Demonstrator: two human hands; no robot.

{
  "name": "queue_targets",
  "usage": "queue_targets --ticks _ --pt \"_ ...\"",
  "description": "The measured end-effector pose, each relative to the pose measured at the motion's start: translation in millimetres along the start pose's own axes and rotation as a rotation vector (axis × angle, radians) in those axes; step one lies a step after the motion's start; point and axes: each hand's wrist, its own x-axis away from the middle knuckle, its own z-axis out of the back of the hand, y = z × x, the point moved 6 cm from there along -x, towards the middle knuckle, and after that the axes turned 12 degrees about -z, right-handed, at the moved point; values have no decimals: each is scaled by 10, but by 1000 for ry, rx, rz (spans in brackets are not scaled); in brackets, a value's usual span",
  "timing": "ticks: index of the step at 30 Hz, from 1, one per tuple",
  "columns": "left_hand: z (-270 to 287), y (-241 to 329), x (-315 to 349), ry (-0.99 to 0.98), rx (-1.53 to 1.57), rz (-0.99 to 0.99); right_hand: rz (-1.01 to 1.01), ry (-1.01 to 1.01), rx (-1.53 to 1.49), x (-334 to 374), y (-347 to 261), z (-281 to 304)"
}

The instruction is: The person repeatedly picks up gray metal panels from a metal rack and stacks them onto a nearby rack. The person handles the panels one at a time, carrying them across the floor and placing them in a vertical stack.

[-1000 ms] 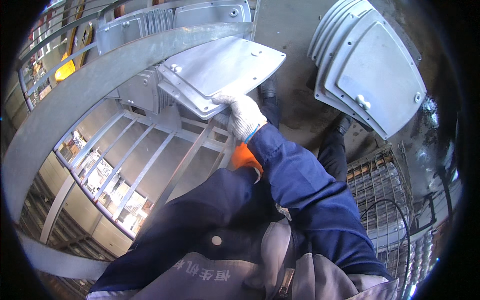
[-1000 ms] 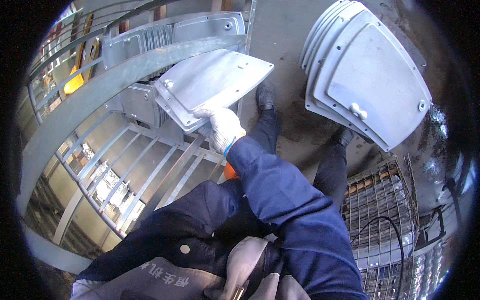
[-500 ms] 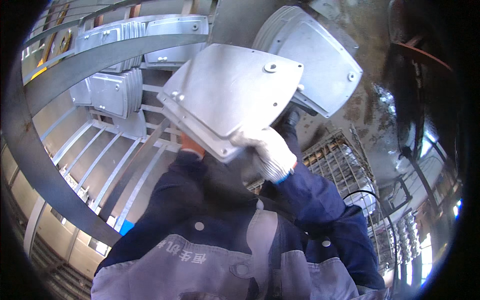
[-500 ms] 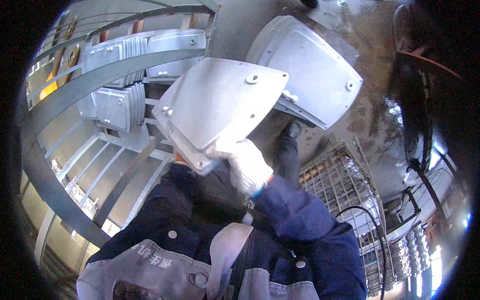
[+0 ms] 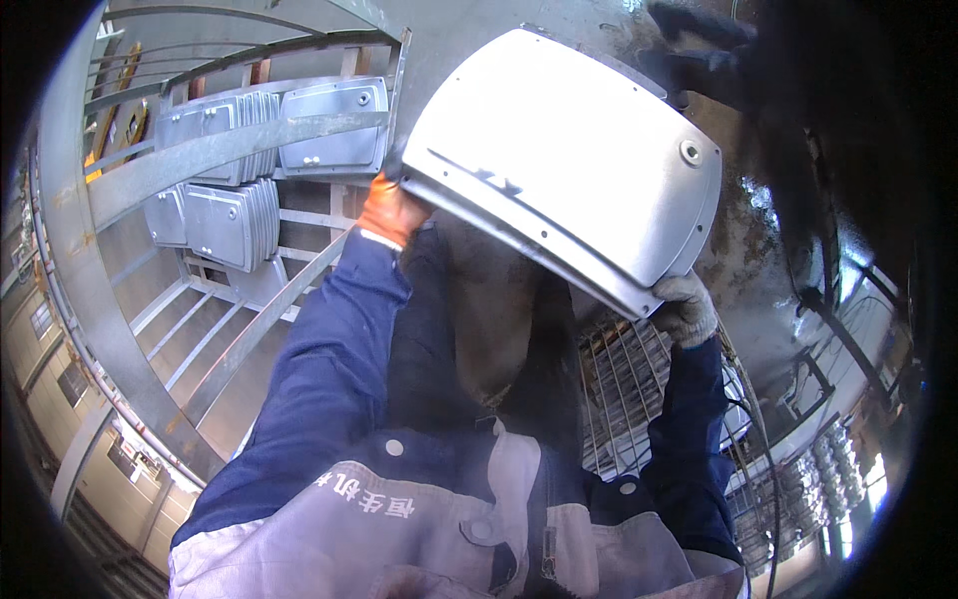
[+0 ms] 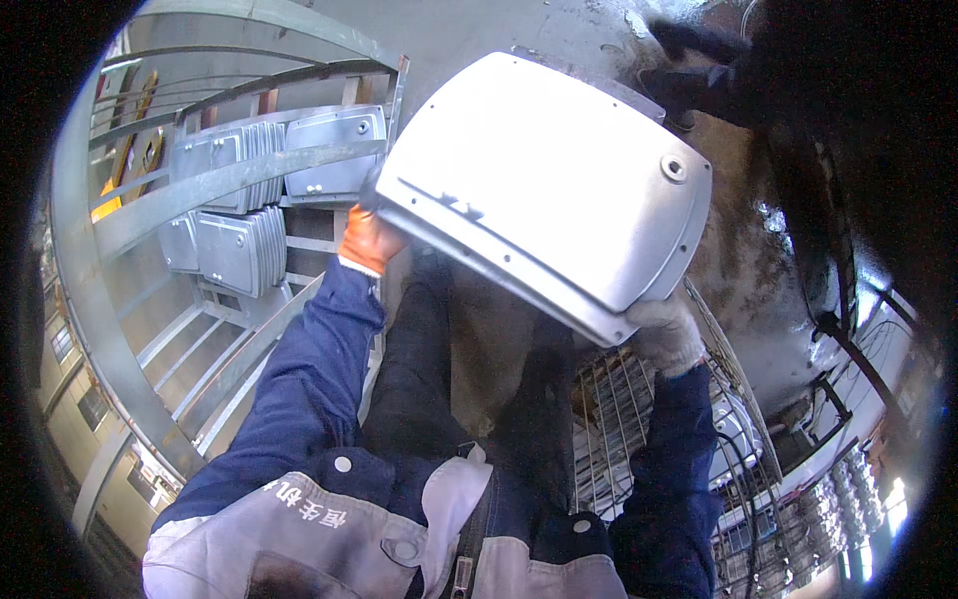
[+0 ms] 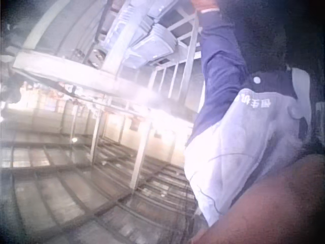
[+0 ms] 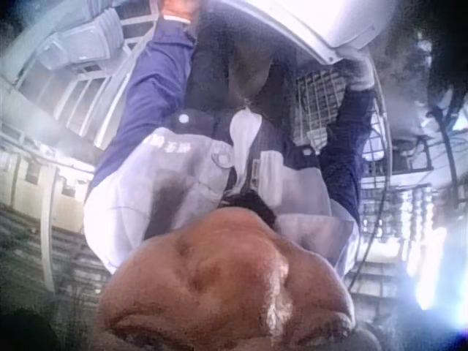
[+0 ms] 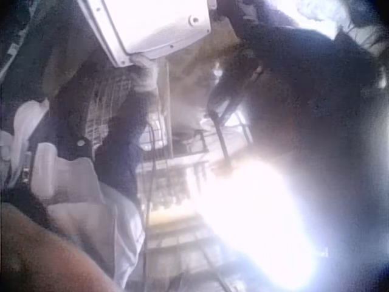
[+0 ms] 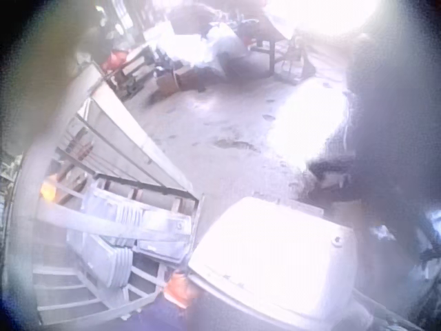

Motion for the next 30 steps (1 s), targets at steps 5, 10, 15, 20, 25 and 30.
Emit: queue_targets --ticks 5,10,15,20,25,30 --pt "218 -311 -469 44 -32 169 -189 1 -47 -506 77 1028" --pt "512 -169 -592 134 -669 121 -73 381 250 -1109 422 1523" --pt "682 234 -336 350 -1298 -160 209 699 492 -1023 471 1213" --pt "1458 397 -144 699 -1070 -117 591 882 934 -1241 -12 345" --pt "2148 810 -259 785 -1167 -202 832 1098 1320 -1967 -416 -95" --pt "2566 978 -344 840 -455 -332 802 1415 1681 -2265 -278 -59"
